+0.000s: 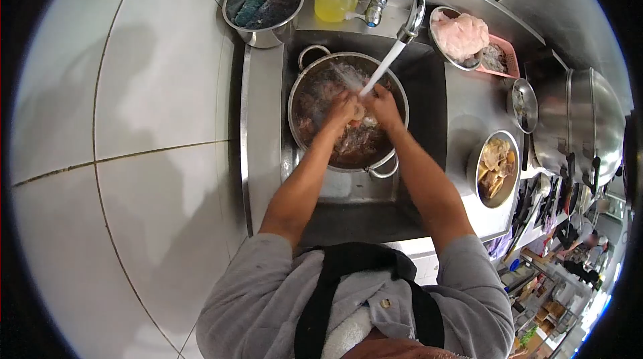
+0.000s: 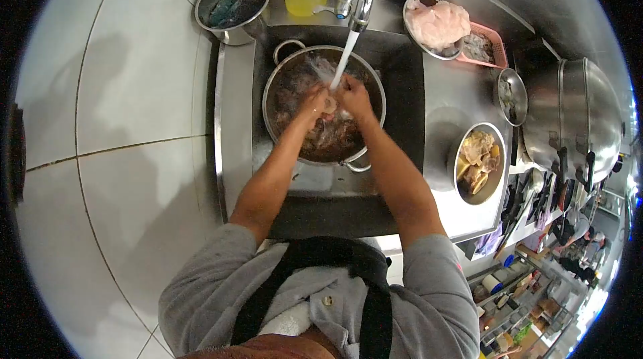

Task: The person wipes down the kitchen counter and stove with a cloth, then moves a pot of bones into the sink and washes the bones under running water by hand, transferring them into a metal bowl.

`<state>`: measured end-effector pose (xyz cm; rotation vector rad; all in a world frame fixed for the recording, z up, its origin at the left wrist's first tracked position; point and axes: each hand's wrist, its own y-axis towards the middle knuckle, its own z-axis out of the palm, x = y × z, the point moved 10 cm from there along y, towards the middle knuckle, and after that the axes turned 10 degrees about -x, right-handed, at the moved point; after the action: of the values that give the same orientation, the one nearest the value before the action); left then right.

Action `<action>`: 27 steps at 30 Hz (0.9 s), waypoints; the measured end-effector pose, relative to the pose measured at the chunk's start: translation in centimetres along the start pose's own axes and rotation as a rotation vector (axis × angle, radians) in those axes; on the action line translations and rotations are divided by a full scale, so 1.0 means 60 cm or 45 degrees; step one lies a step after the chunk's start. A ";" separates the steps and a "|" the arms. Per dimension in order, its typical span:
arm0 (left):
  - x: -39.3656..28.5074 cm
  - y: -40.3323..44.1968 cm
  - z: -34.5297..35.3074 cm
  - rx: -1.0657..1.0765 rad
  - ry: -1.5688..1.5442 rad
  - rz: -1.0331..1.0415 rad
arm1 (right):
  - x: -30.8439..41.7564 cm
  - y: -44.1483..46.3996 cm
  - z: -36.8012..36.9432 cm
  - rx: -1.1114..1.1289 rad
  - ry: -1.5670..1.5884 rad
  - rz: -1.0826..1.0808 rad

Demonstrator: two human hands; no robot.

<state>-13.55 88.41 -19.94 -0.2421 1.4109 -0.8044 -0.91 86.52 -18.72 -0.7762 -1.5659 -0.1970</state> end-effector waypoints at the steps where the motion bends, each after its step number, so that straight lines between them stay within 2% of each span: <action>1: -0.035 -0.029 0.006 0.071 0.213 0.054 | -0.036 -0.008 0.017 0.211 0.252 0.410; 4: -0.032 0.010 0.006 -0.085 0.109 0.528 | -0.033 -0.012 -0.007 -0.050 0.414 0.386; 5: -0.033 -0.013 0.004 -0.185 -0.122 0.147 | -0.020 0.001 -0.019 -0.188 0.398 0.185; 8: -0.012 -0.027 0.000 -0.633 -0.596 0.262 | -0.004 -0.011 -0.028 -0.483 0.634 0.049; 9: -0.025 -0.028 0.021 -0.430 -0.514 0.380 | 0.013 -0.020 -0.028 -0.511 0.634 0.014; 12: -0.020 0.021 0.016 -0.079 -0.434 0.209 | 0.074 -0.067 -0.010 -0.257 0.384 0.080; 13: -0.027 0.020 -0.003 -0.252 -0.374 0.223 | 0.041 -0.038 -0.001 -0.067 0.315 -0.090; 16: -0.026 0.018 -0.024 -0.137 0.162 -0.036 | -0.052 -0.016 0.011 0.182 -0.045 0.328; 17: -0.024 0.013 -0.020 -0.069 0.231 -0.060 | 0.004 -0.067 0.034 0.358 0.052 0.508; 20: -0.022 0.017 -0.023 -0.240 0.242 0.154 | -0.019 -0.090 0.063 0.430 0.372 0.801; 21: -0.011 0.023 -0.030 -0.298 -0.175 0.142 | -0.029 -0.064 0.059 0.269 0.406 0.616; 23: -0.014 0.016 -0.020 -0.257 -0.465 0.175 | -0.037 -0.029 0.046 -0.054 0.462 0.237; 25: -0.031 -0.014 0.001 -0.307 -0.442 0.281 | 0.014 -0.038 0.013 -0.244 0.337 0.111; 26: -0.040 -0.042 0.021 -0.320 -0.545 0.200 | 0.041 -0.051 0.003 -0.333 0.274 0.055; 27: -0.052 -0.064 0.040 -0.325 -0.359 0.291 | 0.029 -0.034 -0.008 -0.365 0.357 -0.113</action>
<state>-12.52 86.85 -14.75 -0.3679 1.2441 -0.3841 -1.66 85.32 -16.37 -0.8605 -1.3209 -0.5809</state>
